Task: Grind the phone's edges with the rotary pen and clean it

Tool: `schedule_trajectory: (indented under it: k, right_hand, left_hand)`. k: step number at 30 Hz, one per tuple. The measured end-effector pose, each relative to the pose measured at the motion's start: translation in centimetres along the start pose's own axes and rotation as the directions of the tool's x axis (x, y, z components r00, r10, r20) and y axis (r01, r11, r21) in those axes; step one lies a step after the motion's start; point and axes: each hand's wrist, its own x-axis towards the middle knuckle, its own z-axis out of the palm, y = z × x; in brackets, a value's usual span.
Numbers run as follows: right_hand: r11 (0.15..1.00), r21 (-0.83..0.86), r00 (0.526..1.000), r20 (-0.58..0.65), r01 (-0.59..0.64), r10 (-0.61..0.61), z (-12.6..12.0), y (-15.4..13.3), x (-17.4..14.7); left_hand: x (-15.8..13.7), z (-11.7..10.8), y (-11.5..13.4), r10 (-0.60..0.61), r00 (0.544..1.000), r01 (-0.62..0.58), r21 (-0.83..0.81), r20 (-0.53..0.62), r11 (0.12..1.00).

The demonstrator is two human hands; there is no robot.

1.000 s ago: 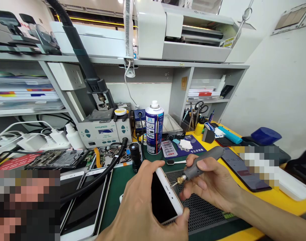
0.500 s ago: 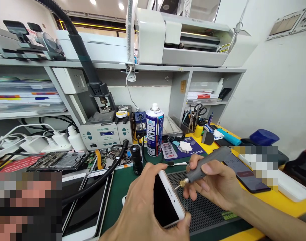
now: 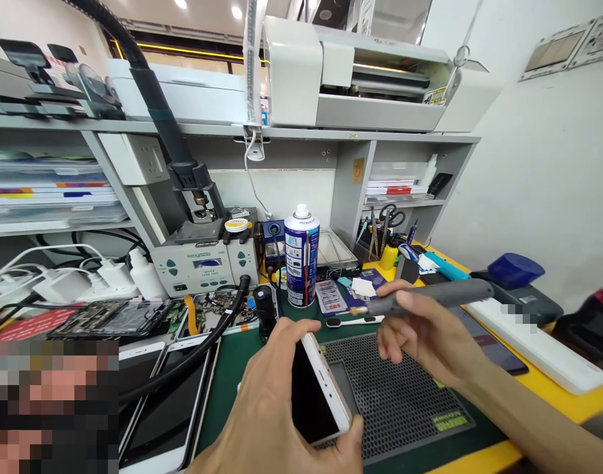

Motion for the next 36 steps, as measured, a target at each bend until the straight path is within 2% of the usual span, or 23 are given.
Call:
schedule_trajectory:
  k: [2,4,5,6,8,10,13,16,19,21,23,27,29,32,36]
  right_hand:
    - [0.95,-0.305,0.997,0.006,0.069,-0.071,0.1,0.2,-0.5]
    - [0.819,-0.559,0.991,0.051,0.131,-0.123,0.0,0.2,-0.9]
    - [0.768,-0.623,0.989,0.084,0.144,-0.118,-0.1,0.2,-1.0]
    - [0.755,-0.638,0.988,0.122,0.15,-0.094,-0.3,0.2,-1.1]
    - [0.82,-0.559,0.978,0.208,0.122,-0.004,-0.6,-0.1,-1.2]
    - [0.897,-0.442,0.954,0.274,0.01,0.124,-0.8,-0.5,-1.2]
    - [0.926,-0.346,0.901,0.337,-0.152,0.274,-0.7,-1.1,-1.1]
    - [0.973,-0.123,0.867,0.442,-0.194,0.229,-0.2,-1.0,-0.8]
    - [0.985,0.044,0.898,0.418,-0.167,0.134,0.1,-0.4,-0.4]
    - [0.991,0.005,0.931,0.345,-0.132,0.122,0.0,-0.3,-0.4]
    - [0.991,-0.065,0.939,0.32,-0.113,0.128,-0.3,-0.7,-0.7]
    - [0.976,-0.158,0.889,0.411,-0.147,0.201,-1.4,-2.2,-1.6]
    - [0.956,-0.208,0.852,0.442,-0.208,0.281,-1.7,-2.5,-1.9]
    - [0.892,-0.359,0.827,0.385,-0.274,0.409,-1.5,-2.0,-1.9]
    - [0.709,-0.688,0.799,0.335,-0.155,0.5,-0.3,-0.9,-1.9]
  left_hand:
    - [-0.1,0.0,0.0,0.003,1.0,-0.003,-0.005,0.004,1.0]
    - [-0.1,0.0,-0.1,0.002,1.0,-0.002,-0.009,0.002,1.0]
    - [0.0,0.0,-0.1,0.001,1.0,-0.001,-0.012,0.002,1.0]
    - [0.0,-0.1,-0.1,0.002,1.0,-0.002,-0.014,0.001,1.0]
    - [0.1,-0.1,0.0,-0.004,1.0,0.004,-0.013,0.008,1.0]
    - [0.2,-0.1,0.1,-0.012,1.0,0.012,-0.012,0.029,1.0]
    - [0.2,0.1,0.6,-0.036,0.999,0.036,-0.013,-0.002,0.999]
    - [0.3,0.4,1.2,-0.045,0.998,0.044,-0.022,-0.051,0.999]
    - [0.3,0.7,1.6,-0.05,0.996,0.047,-0.041,-0.073,0.998]
    - [0.3,0.8,1.6,-0.077,0.992,0.071,-0.06,-0.096,0.996]
    - [0.2,0.8,1.3,-0.069,0.996,0.064,-0.07,-0.062,0.995]
    - [-0.2,0.2,0.4,-0.026,0.999,0.027,-0.045,0.038,0.999]
    - [-0.1,-0.2,0.1,-0.006,0.996,0.009,-0.031,0.088,0.999]
    - [0.4,-0.8,0.1,0.072,0.978,-0.072,-0.009,0.197,0.997]
    - [0.9,-1.0,0.1,0.081,0.981,-0.083,0.006,0.178,0.997]
